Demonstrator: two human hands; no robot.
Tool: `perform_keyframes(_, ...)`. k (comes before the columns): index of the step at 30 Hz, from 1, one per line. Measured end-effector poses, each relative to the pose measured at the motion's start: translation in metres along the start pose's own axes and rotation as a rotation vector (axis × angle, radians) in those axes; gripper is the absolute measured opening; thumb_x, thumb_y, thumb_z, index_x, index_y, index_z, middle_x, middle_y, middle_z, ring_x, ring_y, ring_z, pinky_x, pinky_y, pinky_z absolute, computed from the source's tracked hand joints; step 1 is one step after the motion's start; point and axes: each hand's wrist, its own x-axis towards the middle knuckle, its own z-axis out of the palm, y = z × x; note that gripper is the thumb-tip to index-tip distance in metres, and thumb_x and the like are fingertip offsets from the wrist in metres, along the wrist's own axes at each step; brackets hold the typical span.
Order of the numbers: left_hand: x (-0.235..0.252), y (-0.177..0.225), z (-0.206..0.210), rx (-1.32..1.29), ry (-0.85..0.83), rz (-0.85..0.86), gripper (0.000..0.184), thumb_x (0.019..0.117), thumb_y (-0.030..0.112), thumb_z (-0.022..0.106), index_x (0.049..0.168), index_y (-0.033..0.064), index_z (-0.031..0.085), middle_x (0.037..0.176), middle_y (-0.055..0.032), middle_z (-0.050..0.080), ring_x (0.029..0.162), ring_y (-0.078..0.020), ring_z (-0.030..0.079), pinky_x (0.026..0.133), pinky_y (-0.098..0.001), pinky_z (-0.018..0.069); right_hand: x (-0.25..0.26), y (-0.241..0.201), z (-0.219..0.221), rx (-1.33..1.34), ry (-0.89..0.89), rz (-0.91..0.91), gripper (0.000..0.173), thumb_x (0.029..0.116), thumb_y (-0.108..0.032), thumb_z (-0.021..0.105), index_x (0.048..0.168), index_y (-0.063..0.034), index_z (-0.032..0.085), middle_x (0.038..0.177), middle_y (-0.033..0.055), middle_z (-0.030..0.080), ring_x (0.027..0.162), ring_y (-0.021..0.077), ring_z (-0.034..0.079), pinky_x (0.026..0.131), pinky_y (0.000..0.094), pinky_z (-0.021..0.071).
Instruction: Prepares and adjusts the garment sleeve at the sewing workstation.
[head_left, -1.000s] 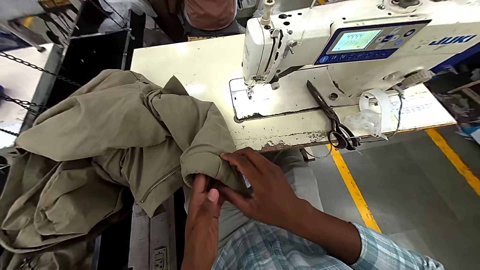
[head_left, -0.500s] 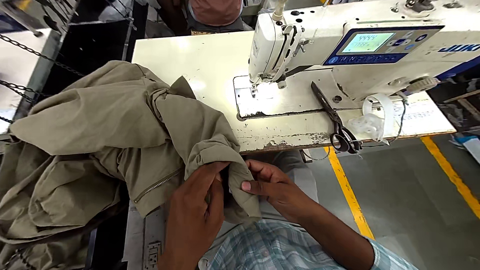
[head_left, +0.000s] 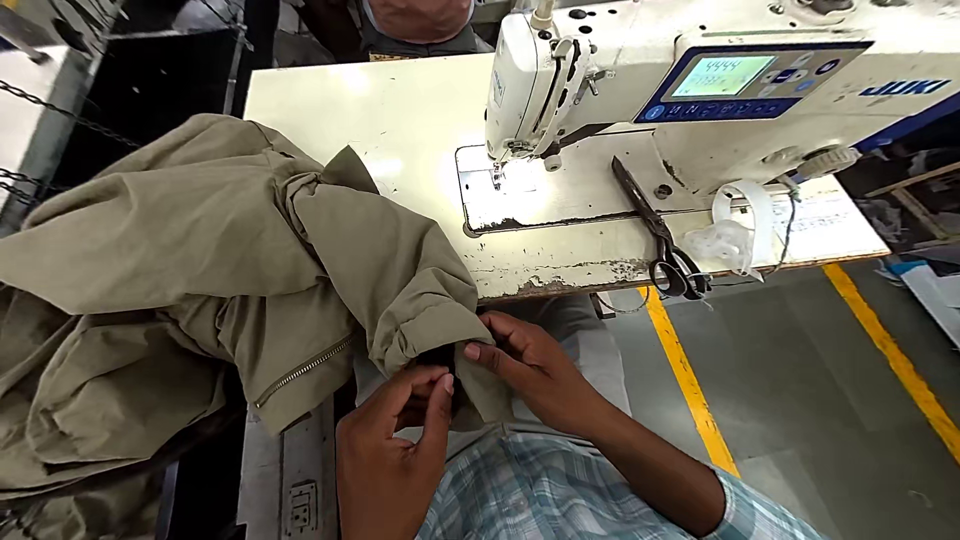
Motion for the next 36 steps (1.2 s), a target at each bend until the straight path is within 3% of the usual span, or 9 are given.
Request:
perform_keyframes(5,0.0,-0.003,0.011,0.127,-0.011,-0.029,0.025,0.0896,0.033,0.074,0.094,0.0089,0.076,0.081,0.0066,0.075,0.069,-0.0034,0.073,0.058,-0.0214,0.0638,-0.004,-0.003,0.0,-0.07,0.019,-0.039,0.025,0.1038,-0.034,0.061,0.116,-0.0118,0.066,0.093,0.0014,0.069,0.079,0.0115,0.067,0.069,0.027,0.058)
perform_keyframes(10,0.004,-0.009,0.017,0.163,-0.01,-0.045,0.019,0.0875,0.025,0.066,0.086,0.0107,0.078,0.073,0.0076,0.072,0.063,0.0012,0.069,0.054,-0.018,0.0597,-0.007,-0.002,0.001,-0.197,0.055,-0.132,0.026,0.1036,-0.035,0.062,0.115,-0.0124,0.067,0.092,-0.0012,0.068,0.078,0.0088,0.065,0.068,0.0259,0.0571)
perform_keyframes(14,0.005,-0.016,0.019,0.419,0.112,0.103,0.02,0.0841,0.024,0.064,0.076,0.0119,0.076,0.066,0.0062,0.067,0.056,0.0032,0.062,0.048,-0.0174,0.0513,-0.009,-0.004,0.004,-0.299,0.07,-0.195,0.029,0.1042,-0.037,0.06,0.114,-0.0107,0.067,0.094,-0.002,0.068,0.084,0.007,0.067,0.074,0.0262,0.0595)
perform_keyframes(17,0.008,-0.014,0.008,0.313,0.161,0.131,0.019,0.0881,0.022,0.065,0.082,0.0084,0.076,0.069,0.0054,0.069,0.058,0.0043,0.063,0.05,-0.0147,0.0535,-0.008,-0.003,-0.001,-0.213,0.052,-0.121,0.029,0.1046,-0.037,0.059,0.116,-0.0124,0.068,0.091,-0.0018,0.068,0.079,0.0082,0.066,0.07,0.0264,0.0574)
perform_keyframes(22,0.004,-0.002,0.001,0.095,0.041,0.027,0.018,0.0903,0.024,0.068,0.089,0.0081,0.078,0.077,0.0045,0.073,0.063,-0.0013,0.069,0.052,-0.0188,0.06,-0.008,-0.002,-0.006,-0.12,0.061,-0.074,0.026,0.1041,-0.034,0.06,0.116,-0.0124,0.069,0.091,-0.0002,0.069,0.077,0.0111,0.066,0.067,0.0272,0.057)
perform_keyframes(28,0.004,-0.002,0.011,0.207,-0.001,-0.022,0.022,0.0867,0.032,0.072,0.092,0.0117,0.079,0.078,0.0083,0.074,0.065,-0.001,0.07,0.054,-0.0199,0.0612,-0.01,-0.003,-0.001,-0.111,0.077,-0.095,0.026,0.1031,-0.034,0.062,0.117,-0.0127,0.068,0.096,0.0004,0.071,0.084,0.0132,0.07,0.072,0.029,0.0618)
perform_keyframes(33,0.005,-0.005,0.017,0.413,0.061,0.066,0.018,0.0853,0.026,0.065,0.08,0.0141,0.078,0.07,0.0082,0.069,0.06,0.0023,0.066,0.051,-0.0182,0.0572,-0.01,-0.003,0.003,-0.23,0.098,-0.198,0.025,0.1029,-0.035,0.062,0.113,-0.013,0.068,0.093,-0.0031,0.069,0.082,0.0094,0.069,0.072,0.0278,0.0614)
perform_keyframes(36,0.007,-0.01,0.009,0.393,0.102,0.087,0.018,0.0863,0.026,0.066,0.081,0.0136,0.079,0.071,0.0085,0.07,0.061,0.0036,0.066,0.051,-0.0167,0.0565,-0.01,-0.002,0.002,-0.315,0.125,-0.233,0.025,0.1026,-0.037,0.062,0.111,-0.0144,0.069,0.09,-0.0057,0.067,0.08,0.0062,0.066,0.07,0.0253,0.0589)
